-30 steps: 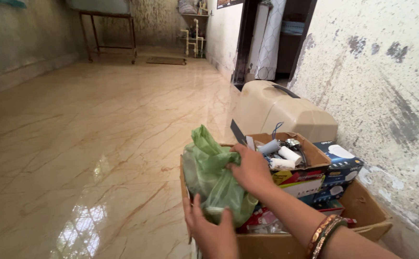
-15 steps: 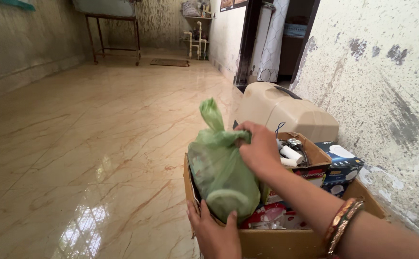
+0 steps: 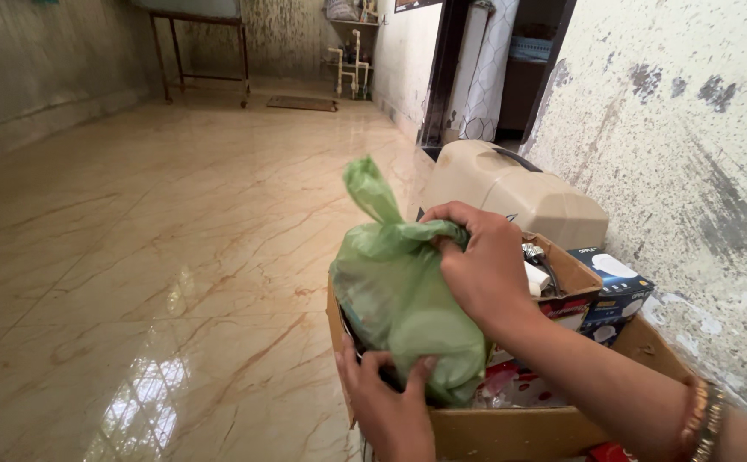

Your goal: The person sits on the floor and sorts through a cardboard box filled with various electrical supplies and hardware. They remove items one by one, including boxes of light bulbs, LED tubes, and plastic bags of fittings, placing them on the floor beside the box.

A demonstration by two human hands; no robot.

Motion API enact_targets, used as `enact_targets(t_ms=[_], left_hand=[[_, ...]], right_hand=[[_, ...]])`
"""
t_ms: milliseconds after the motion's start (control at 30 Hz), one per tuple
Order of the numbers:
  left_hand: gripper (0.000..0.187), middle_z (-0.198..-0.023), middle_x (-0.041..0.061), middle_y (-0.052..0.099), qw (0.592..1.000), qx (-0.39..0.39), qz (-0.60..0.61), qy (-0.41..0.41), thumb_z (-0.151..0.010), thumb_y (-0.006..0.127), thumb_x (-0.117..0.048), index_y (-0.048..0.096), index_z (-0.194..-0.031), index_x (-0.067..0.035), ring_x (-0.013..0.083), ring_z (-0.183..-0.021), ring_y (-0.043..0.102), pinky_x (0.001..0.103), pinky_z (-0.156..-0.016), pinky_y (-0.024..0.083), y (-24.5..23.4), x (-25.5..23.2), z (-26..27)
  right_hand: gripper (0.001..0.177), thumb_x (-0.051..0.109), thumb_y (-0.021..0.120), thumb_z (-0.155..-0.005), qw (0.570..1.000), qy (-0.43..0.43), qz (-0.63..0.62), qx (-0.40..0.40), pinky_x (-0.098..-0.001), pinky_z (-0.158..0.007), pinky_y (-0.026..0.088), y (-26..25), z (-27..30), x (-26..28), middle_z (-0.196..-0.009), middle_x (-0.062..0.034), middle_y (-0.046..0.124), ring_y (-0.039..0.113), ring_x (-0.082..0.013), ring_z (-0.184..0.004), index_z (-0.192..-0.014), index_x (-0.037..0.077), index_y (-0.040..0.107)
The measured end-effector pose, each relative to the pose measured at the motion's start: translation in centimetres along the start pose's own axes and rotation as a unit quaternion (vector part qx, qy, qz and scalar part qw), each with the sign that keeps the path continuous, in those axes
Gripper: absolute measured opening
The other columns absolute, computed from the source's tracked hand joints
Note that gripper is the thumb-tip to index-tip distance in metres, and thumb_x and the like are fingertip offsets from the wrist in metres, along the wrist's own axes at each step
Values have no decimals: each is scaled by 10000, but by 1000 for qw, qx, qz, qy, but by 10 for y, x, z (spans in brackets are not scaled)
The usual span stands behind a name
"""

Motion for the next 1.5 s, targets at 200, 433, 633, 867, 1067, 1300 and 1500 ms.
enact_targets(t_ms=[200,433,633,867,1067,1300,1500], left_hand=[[422,-1644,268,219,992,41,71,96,-651,1007,-226,666,-838,-63,437,-1492,274,654,-1117,105,-9,-51,9],[416,-1715,116,188,988,59,138,-38,-660,938,-215,606,-849,-51,321,-1467,388,455,-849,565,-43,-88,25],[413,-1633,186,319,984,-108,71,125,-587,930,-117,635,-856,-11,424,-1443,391,494,-977,506,-103,-106,45],[444,-1627,260,302,956,-260,31,129,-613,874,-54,672,-1007,-13,473,-1454,393,506,-976,516,-160,-81,66],[465,-1599,300,306,953,-300,-1,44,-676,838,-83,655,-1092,14,492,-1419,408,520,-983,506,-162,-11,63],[481,-1570,298,342,960,-219,71,-162,-719,797,-126,623,-1144,20,476,-1392,447,516,-980,514,-131,102,52],[498,-1545,296,373,952,-197,92,-217,-757,762,-162,596,-1188,24,463,-1369,480,513,-978,520,-99,114,55]], right_hand=[[356,-90,587,-810,999,30,15,-8,-306,-577,497,-23,6,23,-845,-63,790,647,-148,-636,-1039,92,788],[276,-116,594,-841,990,-137,-40,-16,-240,-728,554,-55,9,91,-920,-61,778,691,-88,-814,-1024,17,754],[280,-111,586,-857,980,-161,-101,63,-234,-715,611,-43,20,135,-918,-57,786,727,-117,-757,-1006,39,770],[322,-146,550,-792,956,-161,-203,140,-244,-778,615,3,57,173,-891,-71,791,747,-113,-848,-999,12,739],[309,-118,563,-784,953,-103,-224,175,-273,-739,592,67,105,161,-858,-113,773,760,-138,-793,-1006,22,726],[324,-89,607,-720,933,-105,-232,254,-318,-746,590,129,156,130,-911,-145,764,775,-241,-834,-994,36,724],[320,-92,570,-746,933,-99,-205,280,-347,-772,568,132,168,101,-906,-152,742,744,-294,-875,-995,50,712]])
Point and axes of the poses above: each hand's wrist, its own z-axis away from the middle knuckle, its own y-axis out of the palm, x = y × z, the point moved 8 cm from there along -z, towards the middle knuckle
